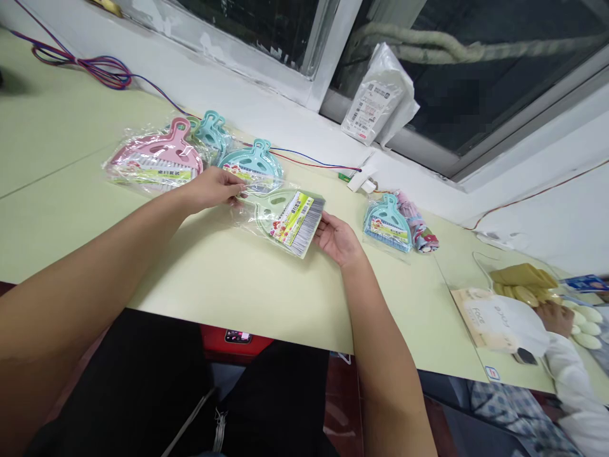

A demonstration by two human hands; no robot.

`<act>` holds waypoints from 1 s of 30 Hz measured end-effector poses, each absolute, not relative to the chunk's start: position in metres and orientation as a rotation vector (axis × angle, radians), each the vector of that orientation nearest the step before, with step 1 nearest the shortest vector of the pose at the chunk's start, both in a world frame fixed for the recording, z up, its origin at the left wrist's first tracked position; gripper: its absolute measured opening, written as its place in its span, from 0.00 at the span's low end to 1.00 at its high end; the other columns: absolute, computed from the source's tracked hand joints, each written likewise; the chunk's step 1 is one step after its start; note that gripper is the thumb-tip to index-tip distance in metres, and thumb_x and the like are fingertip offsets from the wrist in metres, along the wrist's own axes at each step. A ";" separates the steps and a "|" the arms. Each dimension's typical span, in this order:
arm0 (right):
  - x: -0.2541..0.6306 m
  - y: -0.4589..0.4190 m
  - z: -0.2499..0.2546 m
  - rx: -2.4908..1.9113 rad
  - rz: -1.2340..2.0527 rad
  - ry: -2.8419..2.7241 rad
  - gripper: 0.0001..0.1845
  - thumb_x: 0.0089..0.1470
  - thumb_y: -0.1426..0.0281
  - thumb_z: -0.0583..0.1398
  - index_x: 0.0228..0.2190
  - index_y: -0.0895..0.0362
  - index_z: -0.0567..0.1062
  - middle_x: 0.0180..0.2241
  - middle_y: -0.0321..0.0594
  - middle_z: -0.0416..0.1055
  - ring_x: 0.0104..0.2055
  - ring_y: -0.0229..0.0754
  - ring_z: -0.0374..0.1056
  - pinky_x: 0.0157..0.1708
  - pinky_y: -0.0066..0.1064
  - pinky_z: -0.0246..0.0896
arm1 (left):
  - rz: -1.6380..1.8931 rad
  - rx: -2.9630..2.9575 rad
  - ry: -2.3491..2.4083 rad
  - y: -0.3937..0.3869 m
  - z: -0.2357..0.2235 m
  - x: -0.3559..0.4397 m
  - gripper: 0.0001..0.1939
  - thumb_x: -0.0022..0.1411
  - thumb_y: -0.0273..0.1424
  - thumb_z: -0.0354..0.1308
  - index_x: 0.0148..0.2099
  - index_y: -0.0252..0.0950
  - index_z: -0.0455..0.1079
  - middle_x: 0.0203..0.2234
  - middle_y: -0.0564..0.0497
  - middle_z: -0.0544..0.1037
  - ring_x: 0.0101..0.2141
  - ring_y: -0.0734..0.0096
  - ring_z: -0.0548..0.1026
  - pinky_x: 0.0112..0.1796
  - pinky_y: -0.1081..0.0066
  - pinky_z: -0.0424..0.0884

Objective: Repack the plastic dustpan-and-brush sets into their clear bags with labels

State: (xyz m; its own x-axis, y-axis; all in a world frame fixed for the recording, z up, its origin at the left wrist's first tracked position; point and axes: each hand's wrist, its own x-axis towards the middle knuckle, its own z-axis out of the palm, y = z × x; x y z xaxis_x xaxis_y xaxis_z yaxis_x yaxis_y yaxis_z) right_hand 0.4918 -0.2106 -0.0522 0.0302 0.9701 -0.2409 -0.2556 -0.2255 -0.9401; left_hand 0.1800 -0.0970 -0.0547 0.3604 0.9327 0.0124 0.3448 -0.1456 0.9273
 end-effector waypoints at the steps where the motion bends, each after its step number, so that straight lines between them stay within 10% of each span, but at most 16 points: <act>1: 0.491 -0.210 -0.052 -1.220 1.423 -0.854 0.10 0.63 0.64 0.60 0.40 0.56 0.79 0.35 0.41 0.82 0.37 0.43 0.78 0.41 0.35 0.78 | 0.797 1.676 1.144 -0.098 -0.054 0.181 0.06 0.61 0.30 0.64 0.36 0.33 0.80 0.33 0.42 0.83 0.31 0.66 0.81 0.38 0.65 0.75; 12: 0.496 -0.208 -0.055 -1.253 1.303 -0.818 0.08 0.61 0.64 0.66 0.36 0.56 0.77 0.29 0.35 0.77 0.29 0.36 0.74 0.31 0.25 0.74 | 0.762 1.586 1.146 -0.102 -0.058 0.188 0.07 0.63 0.31 0.64 0.32 0.35 0.77 0.29 0.45 0.82 0.28 0.68 0.80 0.35 0.68 0.75; 23: 0.485 -0.214 -0.043 -1.192 1.385 -0.853 0.13 0.66 0.60 0.58 0.44 0.53 0.77 0.42 0.41 0.82 0.50 0.49 0.78 0.49 0.42 0.77 | 0.864 1.454 1.089 -0.100 -0.073 0.200 0.08 0.64 0.31 0.65 0.33 0.34 0.74 0.27 0.48 0.79 0.27 0.71 0.79 0.34 0.70 0.74; 30: 0.489 -0.210 -0.049 -1.183 1.388 -0.715 0.07 0.66 0.67 0.61 0.41 0.56 0.79 0.36 0.39 0.82 0.37 0.42 0.79 0.38 0.32 0.79 | 0.910 1.432 1.078 -0.097 -0.077 0.199 0.09 0.63 0.33 0.68 0.32 0.35 0.76 0.25 0.48 0.77 0.27 0.69 0.78 0.36 0.67 0.73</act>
State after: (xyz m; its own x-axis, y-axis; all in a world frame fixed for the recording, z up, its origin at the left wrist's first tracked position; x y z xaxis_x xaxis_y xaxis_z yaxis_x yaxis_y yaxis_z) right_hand 0.4886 -0.2099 -0.0486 0.1241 0.9598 -0.2519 -0.3519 -0.1948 -0.9155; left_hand 0.1993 -0.0965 -0.0767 0.2983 0.9541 -0.0260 0.1347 -0.0151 0.9908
